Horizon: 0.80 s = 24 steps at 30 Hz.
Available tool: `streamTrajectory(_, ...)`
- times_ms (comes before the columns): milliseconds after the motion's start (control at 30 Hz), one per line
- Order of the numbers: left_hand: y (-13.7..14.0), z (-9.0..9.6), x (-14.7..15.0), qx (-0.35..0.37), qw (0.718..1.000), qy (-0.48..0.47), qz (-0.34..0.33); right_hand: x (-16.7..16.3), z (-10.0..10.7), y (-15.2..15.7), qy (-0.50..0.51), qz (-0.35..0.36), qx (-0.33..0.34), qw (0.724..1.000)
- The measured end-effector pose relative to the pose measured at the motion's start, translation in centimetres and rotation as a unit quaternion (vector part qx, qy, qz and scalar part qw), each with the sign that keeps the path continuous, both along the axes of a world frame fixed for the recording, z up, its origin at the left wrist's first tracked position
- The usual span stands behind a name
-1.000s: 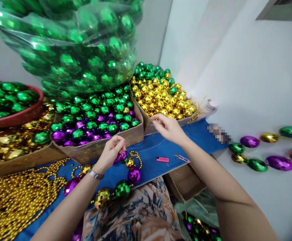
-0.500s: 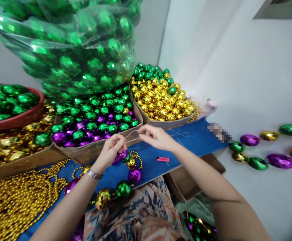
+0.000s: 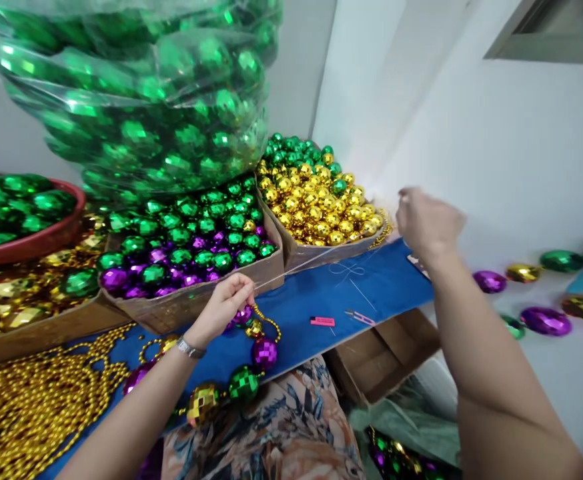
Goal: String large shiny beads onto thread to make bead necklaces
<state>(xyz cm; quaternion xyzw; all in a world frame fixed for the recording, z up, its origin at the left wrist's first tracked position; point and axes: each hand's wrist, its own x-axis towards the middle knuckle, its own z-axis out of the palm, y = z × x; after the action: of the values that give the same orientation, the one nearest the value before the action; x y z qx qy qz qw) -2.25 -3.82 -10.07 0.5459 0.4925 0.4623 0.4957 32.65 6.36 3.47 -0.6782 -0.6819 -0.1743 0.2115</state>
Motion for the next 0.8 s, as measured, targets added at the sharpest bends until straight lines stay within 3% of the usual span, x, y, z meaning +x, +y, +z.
streamTrajectory(67,0.0,-0.6,0.2,-0.005,1.0,-0.008,0.005,-0.6,-3.1,-0.4,-0.026,0.026,-0.119,0.992)
streamTrajectory(200,0.0,-1.3,0.9,-0.014,1.0,-0.01,0.004,-6.6,-10.0,-3.8,0.01,0.189,-0.19,0.963)
streamTrajectory(233,0.0,-1.3,1.1,-0.015,1.0,-0.009,0.004,-8.6,-11.5,-4.8,0.096,0.292,-0.23,0.923)
streamTrajectory(300,-0.1,-1.1,1.5,-0.018,1.0,-0.012,0.01,-12.1,-14.0,-6.5,0.27,0.379,-0.293,0.835)
streamTrajectory(367,-0.2,-0.9,1.9,-0.026,0.999,-0.027,0.02,-14.6,-15.7,-7.5,0.373,0.389,-0.308,0.784)
streamTrajectory(533,-0.6,-1.1,2.0,-0.039,0.996,-0.077,0.029,-16.3,-16.7,-7.7,0.409,0.402,-0.353,0.74)
streamTrajectory(567,-0.6,-1.3,1.9,-0.039,0.996,-0.077,0.03,-16.0,-16.4,-7.6,0.392,0.411,-0.361,0.74)
streamTrajectory(633,-0.7,-1.6,1.5,-0.041,0.997,-0.062,0.032,-15.2,-15.1,-7.4,0.327,0.437,-0.335,0.768)
streamTrajectory(733,-0.8,-2.0,0.9,-0.047,0.999,-0.011,0.019,-13.8,-12.4,-7.1,0.172,0.48,-0.219,0.832)
streamTrajectory(800,-0.8,-2.0,0.8,-0.047,0.999,0.018,0.005,-13.4,-10.6,-6.7,0.066,0.5,-0.155,0.849)
